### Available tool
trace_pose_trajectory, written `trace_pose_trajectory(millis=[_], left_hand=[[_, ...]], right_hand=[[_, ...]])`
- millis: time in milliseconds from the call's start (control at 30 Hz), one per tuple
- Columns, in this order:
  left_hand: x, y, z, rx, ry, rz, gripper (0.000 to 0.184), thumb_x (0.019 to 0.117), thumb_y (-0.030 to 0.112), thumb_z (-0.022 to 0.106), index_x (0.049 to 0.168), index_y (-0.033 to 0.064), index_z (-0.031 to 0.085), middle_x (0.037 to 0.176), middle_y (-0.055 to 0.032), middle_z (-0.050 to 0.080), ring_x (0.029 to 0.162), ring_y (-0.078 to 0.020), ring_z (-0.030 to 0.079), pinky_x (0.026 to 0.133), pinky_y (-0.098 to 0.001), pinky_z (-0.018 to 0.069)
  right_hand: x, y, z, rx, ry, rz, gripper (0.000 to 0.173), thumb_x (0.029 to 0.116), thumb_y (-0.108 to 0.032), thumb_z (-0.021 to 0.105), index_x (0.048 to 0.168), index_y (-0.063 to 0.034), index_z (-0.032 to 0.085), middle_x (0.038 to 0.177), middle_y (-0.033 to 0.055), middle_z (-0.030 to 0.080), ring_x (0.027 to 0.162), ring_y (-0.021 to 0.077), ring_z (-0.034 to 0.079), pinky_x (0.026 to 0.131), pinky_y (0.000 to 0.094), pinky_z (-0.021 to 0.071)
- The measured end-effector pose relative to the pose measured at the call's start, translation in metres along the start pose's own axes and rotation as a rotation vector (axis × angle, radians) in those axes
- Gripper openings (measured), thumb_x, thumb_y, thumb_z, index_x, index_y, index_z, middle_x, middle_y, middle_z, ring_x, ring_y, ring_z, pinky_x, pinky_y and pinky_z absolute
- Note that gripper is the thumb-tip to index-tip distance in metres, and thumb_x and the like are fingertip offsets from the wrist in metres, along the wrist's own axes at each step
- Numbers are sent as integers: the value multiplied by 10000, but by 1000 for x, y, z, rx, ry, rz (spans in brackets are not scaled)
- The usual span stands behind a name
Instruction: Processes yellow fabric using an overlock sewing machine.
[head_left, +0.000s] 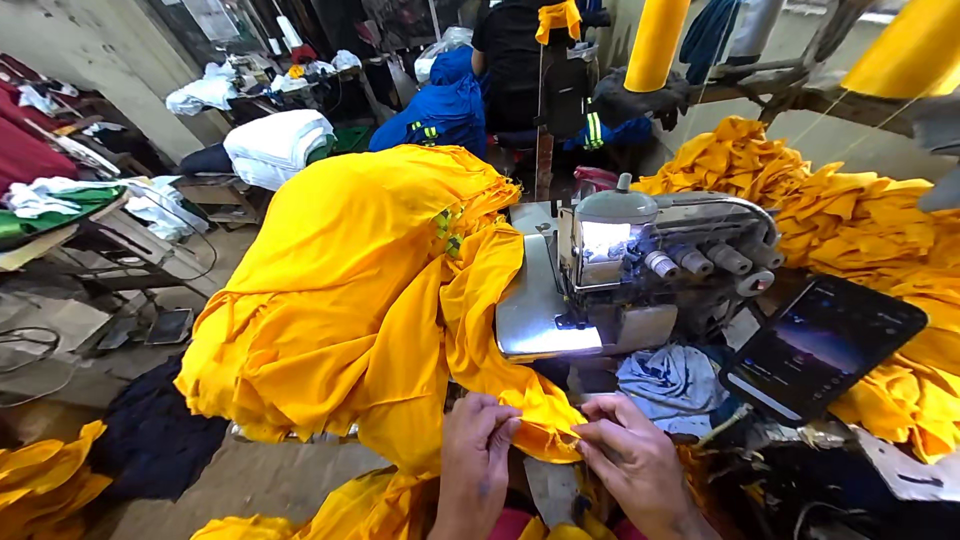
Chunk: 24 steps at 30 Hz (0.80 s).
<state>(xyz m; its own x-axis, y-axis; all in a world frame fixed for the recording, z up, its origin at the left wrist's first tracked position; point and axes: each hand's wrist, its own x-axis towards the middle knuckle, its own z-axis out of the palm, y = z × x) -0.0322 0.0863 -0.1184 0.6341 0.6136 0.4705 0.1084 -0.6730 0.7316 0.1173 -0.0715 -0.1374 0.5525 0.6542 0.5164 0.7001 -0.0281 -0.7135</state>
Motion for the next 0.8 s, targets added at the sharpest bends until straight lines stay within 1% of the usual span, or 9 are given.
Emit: trace_pose_trajectory(millis=[67,133,200,300,333,400,500,667,800], left_hand=[[15,21,2,-269,12,-61,156,1010,155,586,984,90,726,1025,-20,702,1020,-113,674,898,-270,580],[45,49,-2,-286,-54,39,136,1026,101,560,999,79,692,967,-4,705,897,-65,683,803,-226,594],[86,69,-2,-19,-114,258,141,1024,108,544,990,119,681,932,33,659,817,-36,642,714,-211,570],[138,60,21,363,-166,452,126,969,106,622,978,131,745,909,-25,681,770,-173,683,603,-367,572],[145,50,30,463,-188,415,119,983,177,639,955,134,747,880,-40,674,761,-212,680,603,-414,567],[143,36,40,557,-221,235,225,986,331,651,964,131,753,937,-62,703,880,-271,693,740,-526,561],[135,29,43,587,-154,81,312,932,475,634,896,184,742,878,-4,669,884,-246,646,777,-543,467],[158,40,55,603,-256,-65,164,931,323,694,932,166,741,919,-40,680,965,-300,636,823,-602,431],[167,31,55,576,-288,-12,134,923,316,659,918,201,728,920,5,669,977,-251,631,846,-586,415]], right_hand=[[6,-7,-8,205,23,-48,90,926,-203,731,936,-129,781,1012,18,737,981,62,695,846,211,600],[15,-17,-18,369,40,-32,109,951,-203,733,977,-97,749,955,10,728,899,53,695,781,206,607],[30,-24,-24,445,85,92,136,965,-212,711,1020,-93,744,921,-15,722,820,25,685,713,191,603],[53,-9,-12,561,73,430,159,965,-202,683,970,-66,764,817,2,734,693,77,684,628,249,590],[54,0,-5,601,48,517,186,967,-220,683,932,-55,761,770,15,717,661,101,668,613,273,576],[48,8,-1,602,22,572,215,968,-242,669,876,-61,740,694,-3,673,589,88,627,559,269,550],[37,2,-13,612,69,574,161,966,-186,688,885,-58,742,698,-21,677,558,47,613,529,230,548],[47,7,-9,684,149,536,110,973,-122,671,923,-39,724,741,-20,684,584,42,621,543,213,553],[40,-6,-6,691,140,547,96,971,-69,661,937,-1,719,789,17,695,621,60,648,582,240,583]])
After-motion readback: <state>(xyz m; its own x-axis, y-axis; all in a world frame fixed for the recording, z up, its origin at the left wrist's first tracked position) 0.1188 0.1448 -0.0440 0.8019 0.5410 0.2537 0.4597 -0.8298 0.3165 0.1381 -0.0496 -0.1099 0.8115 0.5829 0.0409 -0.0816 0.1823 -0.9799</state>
